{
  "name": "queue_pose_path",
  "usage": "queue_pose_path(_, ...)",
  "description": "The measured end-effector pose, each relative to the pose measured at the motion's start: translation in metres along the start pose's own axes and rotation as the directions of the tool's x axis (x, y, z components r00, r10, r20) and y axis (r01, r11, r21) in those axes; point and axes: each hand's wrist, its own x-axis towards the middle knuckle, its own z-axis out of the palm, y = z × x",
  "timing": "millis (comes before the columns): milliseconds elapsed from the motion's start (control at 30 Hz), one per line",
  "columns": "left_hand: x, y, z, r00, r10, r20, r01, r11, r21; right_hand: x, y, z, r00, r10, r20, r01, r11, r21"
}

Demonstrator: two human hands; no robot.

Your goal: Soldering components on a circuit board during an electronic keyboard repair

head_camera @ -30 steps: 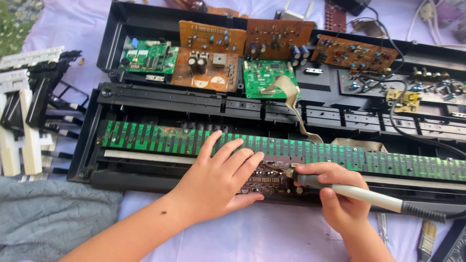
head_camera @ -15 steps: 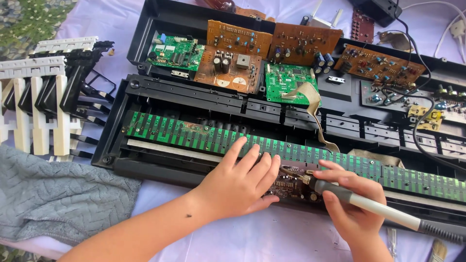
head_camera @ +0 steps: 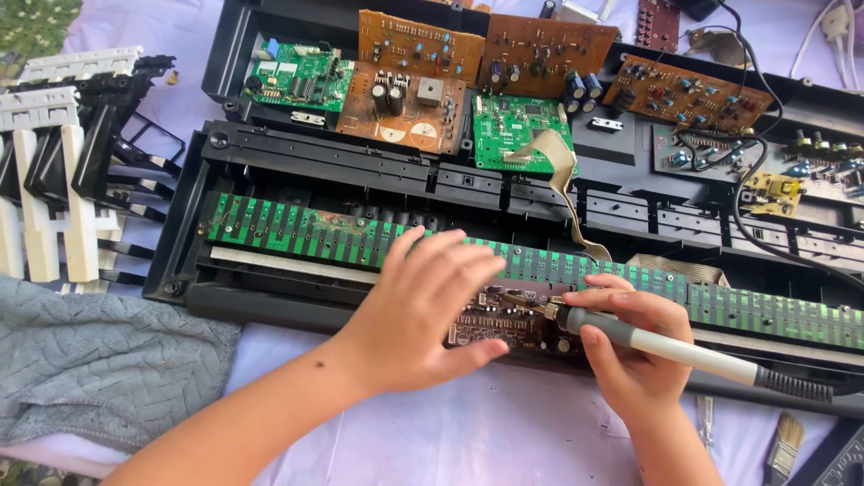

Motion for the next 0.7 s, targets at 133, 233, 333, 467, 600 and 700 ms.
queue_pose_path(133,0.006,-0.001,-0.025,0.988,-0.124,-0.09,0.085,0.931,-0.355,0.0,0.0,-0.001,1.0,0.005,-0.001,-0.005,1.0,0.006)
queue_pose_path(233,0.004,-0.002,-0.047,1.0,0.0,0.026,0.014,0.846,-0.532,0.001,0.0,-0.001,1.0,0.02,-0.004,-0.02,1.0,0.008)
queue_pose_path(333,-0.013,-0.006,-0.049,0.737,0.523,0.428,0.629,-0.299,-0.717,-0.001,-0.004,-0.001,0.999,0.036,0.006,-0.036,0.999,0.011)
queue_pose_path(467,-0.004,0.011,-0.045,0.949,0.306,-0.07,-0.314,0.915,-0.255,-0.001,-0.003,0.0,0.999,0.042,-0.01,-0.042,0.999,0.01)
queue_pose_path(600,0.007,0.011,-0.05,0.967,0.235,-0.1,-0.242,0.968,-0.064,-0.001,-0.002,-0.001,0.999,0.035,-0.008,-0.035,0.999,0.005)
queue_pose_path(700,0.001,0.002,-0.024,0.988,0.119,-0.101,-0.128,0.989,-0.08,-0.002,-0.004,0.0,0.999,0.042,-0.008,-0.041,0.999,0.019)
